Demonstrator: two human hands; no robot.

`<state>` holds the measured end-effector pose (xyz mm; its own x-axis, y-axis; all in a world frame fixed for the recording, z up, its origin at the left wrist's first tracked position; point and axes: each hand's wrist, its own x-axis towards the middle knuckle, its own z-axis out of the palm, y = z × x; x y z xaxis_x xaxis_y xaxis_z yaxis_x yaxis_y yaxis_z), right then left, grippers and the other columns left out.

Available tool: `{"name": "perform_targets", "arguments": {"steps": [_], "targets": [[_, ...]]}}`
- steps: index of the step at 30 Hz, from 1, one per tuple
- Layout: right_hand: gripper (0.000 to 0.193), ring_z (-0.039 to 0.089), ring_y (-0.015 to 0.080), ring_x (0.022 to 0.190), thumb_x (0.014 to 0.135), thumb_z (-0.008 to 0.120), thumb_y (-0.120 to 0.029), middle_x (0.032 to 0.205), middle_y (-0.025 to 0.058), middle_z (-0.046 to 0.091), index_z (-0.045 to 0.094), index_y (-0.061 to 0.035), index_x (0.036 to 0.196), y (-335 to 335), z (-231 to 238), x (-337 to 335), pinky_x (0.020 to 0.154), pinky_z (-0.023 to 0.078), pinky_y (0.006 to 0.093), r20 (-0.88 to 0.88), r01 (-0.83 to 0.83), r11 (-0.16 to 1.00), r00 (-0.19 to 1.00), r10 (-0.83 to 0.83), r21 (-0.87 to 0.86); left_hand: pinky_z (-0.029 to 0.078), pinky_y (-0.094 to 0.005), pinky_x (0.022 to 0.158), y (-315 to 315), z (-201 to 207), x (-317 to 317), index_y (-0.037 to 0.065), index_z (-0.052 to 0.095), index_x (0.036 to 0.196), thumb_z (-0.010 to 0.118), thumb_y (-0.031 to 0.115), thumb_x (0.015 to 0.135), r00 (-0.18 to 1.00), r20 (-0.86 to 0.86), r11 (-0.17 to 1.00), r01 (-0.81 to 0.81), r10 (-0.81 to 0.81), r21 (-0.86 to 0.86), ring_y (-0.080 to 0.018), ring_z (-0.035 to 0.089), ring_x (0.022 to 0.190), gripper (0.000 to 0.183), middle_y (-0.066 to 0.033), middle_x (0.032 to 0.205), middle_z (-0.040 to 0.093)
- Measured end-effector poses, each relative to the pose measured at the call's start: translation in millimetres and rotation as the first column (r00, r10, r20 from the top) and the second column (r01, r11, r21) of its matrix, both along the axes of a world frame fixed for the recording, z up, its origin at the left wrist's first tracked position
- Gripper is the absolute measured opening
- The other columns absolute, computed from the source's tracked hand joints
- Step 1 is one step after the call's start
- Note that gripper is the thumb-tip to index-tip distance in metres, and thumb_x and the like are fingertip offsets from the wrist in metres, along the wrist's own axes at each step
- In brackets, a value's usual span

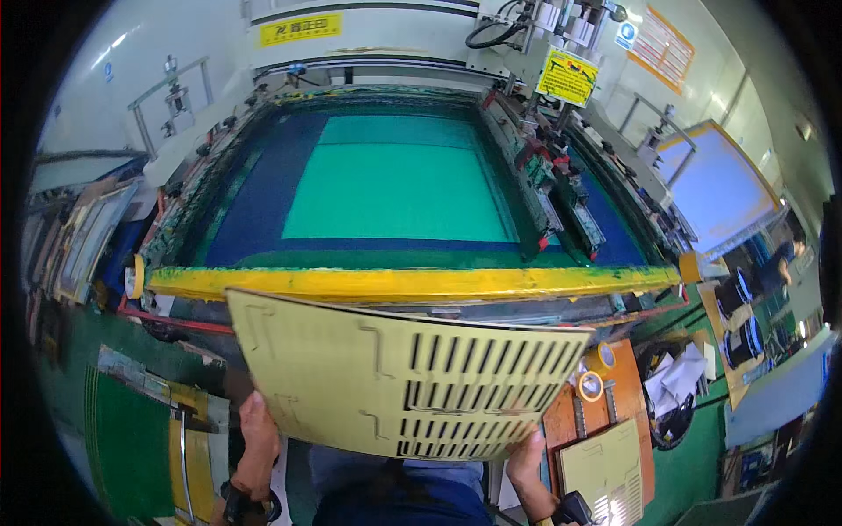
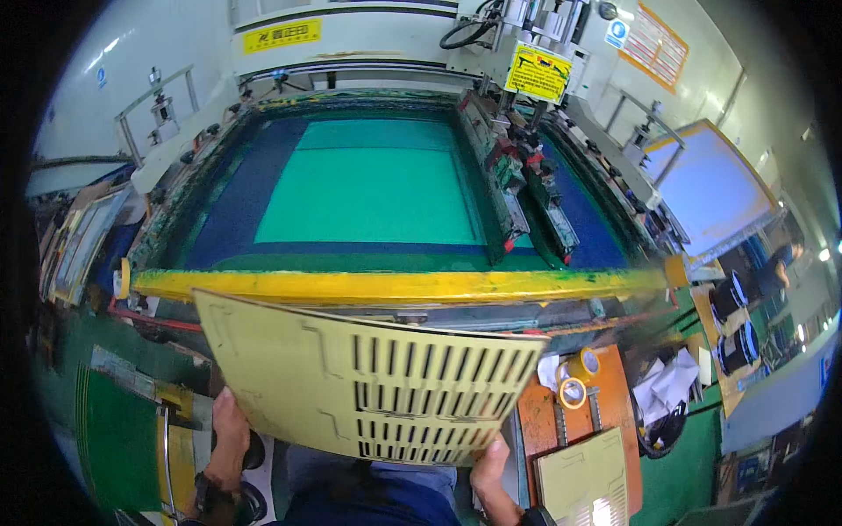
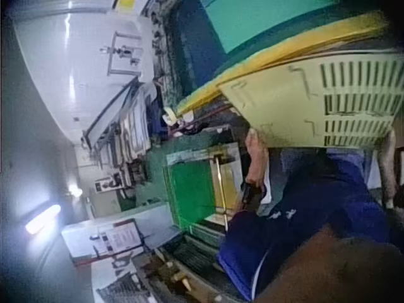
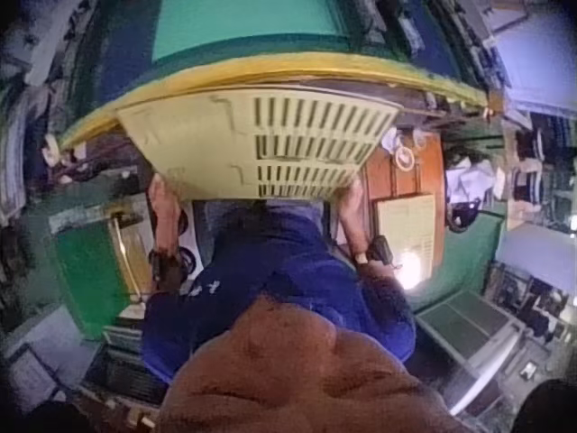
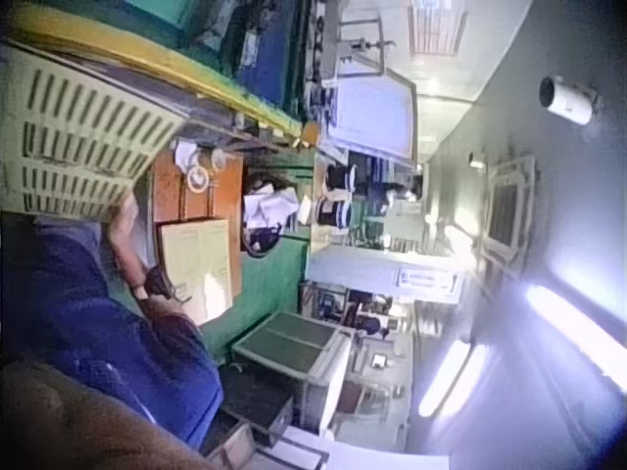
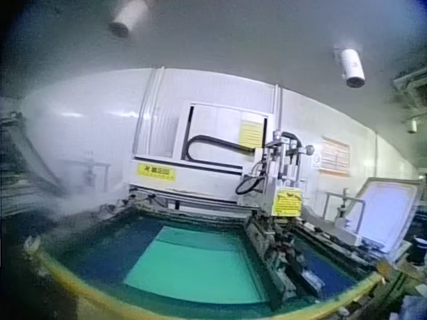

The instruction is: Operator loads and aligns boards into a semi-automatic screen-printing machine, then unloads and stacks them.

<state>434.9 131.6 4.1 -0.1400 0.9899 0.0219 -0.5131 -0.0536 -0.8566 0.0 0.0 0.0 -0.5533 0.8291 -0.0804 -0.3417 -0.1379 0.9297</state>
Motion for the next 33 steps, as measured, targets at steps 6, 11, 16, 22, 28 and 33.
{"name": "perform_targets", "arguments": {"steps": [6, 11, 16, 22, 28, 33], "targets": [[0.060, 0.052, 0.0369, 0.116, 0.083, 0.063, -0.027, 0.121, 0.0253, 0.054, 0.041, 0.0039, 0.130, 18.8, 117.9, 113.2, 0.099, 0.041, 0.0447, 0.953, -0.515, 0.835, 0.302, -0.033, 0.193, 0.040, -0.0401, 0.098, -55.6, -51.9, 149.9, -0.001, 0.051, 0.126, 0.053, 0.037, 0.093, 0.913, 0.201, 0.933, -0.359, 0.355, -0.019, -0.0250, 0.051, 0.116, 0.050, -0.0120, 0.126, 0.055], [0.059, 0.053, 0.0482, 0.104, 0.079, 0.061, -0.018, 0.110, 0.0313, 0.055, 0.038, 0.0062, 0.128, 34.3, 54.3, 73.6, 0.091, 0.045, 0.0490, 0.993, -0.526, 0.851, 0.102, 0.062, 0.001, 0.034, -0.0418, 0.103, -52.4, -94.2, 70.0, -0.001, 0.045, 0.133, 0.047, 0.037, 0.097, 0.935, 0.196, 0.947, -0.314, 0.295, 0.073, -0.0255, 0.046, 0.123, 0.052, -0.0121, 0.133, 0.051], [0.047, 0.058, 0.0497, 0.092, 0.079, 0.057, -0.011, 0.099, 0.0346, 0.058, 0.041, 0.0066, 0.120, 40.2, 51.0, 89.1, 0.082, 0.046, 0.0535, 0.974, -0.381, 0.906, 0.058, 0.220, -0.182, 0.033, -0.0425, 0.105, -2.5, -83.4, 62.7, -0.001, 0.046, 0.133, 0.046, 0.035, 0.097, 0.982, 0.135, 0.984, -0.145, 0.130, 0.104, -0.0250, 0.045, 0.124, 0.050, -0.0122, 0.134, 0.050], [0.041, 0.059, 0.0478, 0.090, 0.082, 0.049, -0.004, 0.098, 0.0293, 0.061, 0.046, 0.0023, 0.122, 40.5, 52.5, 86.4, 0.079, 0.049, 0.0513, 0.979, -0.349, 0.935, 0.160, 0.125, -0.062, 0.034, -0.0427, 0.105, 7.4, -82.7, 52.7, 0.002, 0.048, 0.132, 0.043, 0.035, 0.098, 0.995, 0.038, 0.983, -0.094, 0.089, 0.160, -0.0258, 0.047, 0.123, 0.048, -0.0121, 0.133, 0.051], [0.021, 0.065, 0.0221, 0.089, 0.084, 0.049, 0.001, 0.093, 0.0171, 0.067, 0.060, 0.0070, 0.101, 30.7, 43.4, 100.3, 0.080, 0.050, 0.0328, 0.922, -0.220, 0.968, 0.334, 0.193, -0.123, 0.045, -0.0314, 0.073, -10.3, -143.1, 61.5, 0.005, 0.060, 0.106, 0.047, 0.034, 0.097, 0.965, 0.099, 0.970, -0.243, 0.241, 0.005, -0.0120, 0.055, 0.086, 0.033, -0.0024, 0.102, 0.060], [0.017, 0.067, 0.0228, 0.078, 0.083, 0.058, -0.005, 0.084, 0.0160, 0.068, 0.065, 0.0046, 0.096, 13.0, -0.7, 116.7, 0.070, 0.051, 0.0309, 0.788, -0.082, 0.992, 0.603, 0.124, -0.093, 0.045, -0.0314, 0.079, -12.1, -67.1, 96.8, 0.001, 0.059, 0.110, 0.048, 0.037, 0.097, 0.967, -0.094, 0.970, -0.240, 0.236, -0.034, -0.0153, 0.057, 0.093, 0.040, -0.0049, 0.103, 0.062]]}}
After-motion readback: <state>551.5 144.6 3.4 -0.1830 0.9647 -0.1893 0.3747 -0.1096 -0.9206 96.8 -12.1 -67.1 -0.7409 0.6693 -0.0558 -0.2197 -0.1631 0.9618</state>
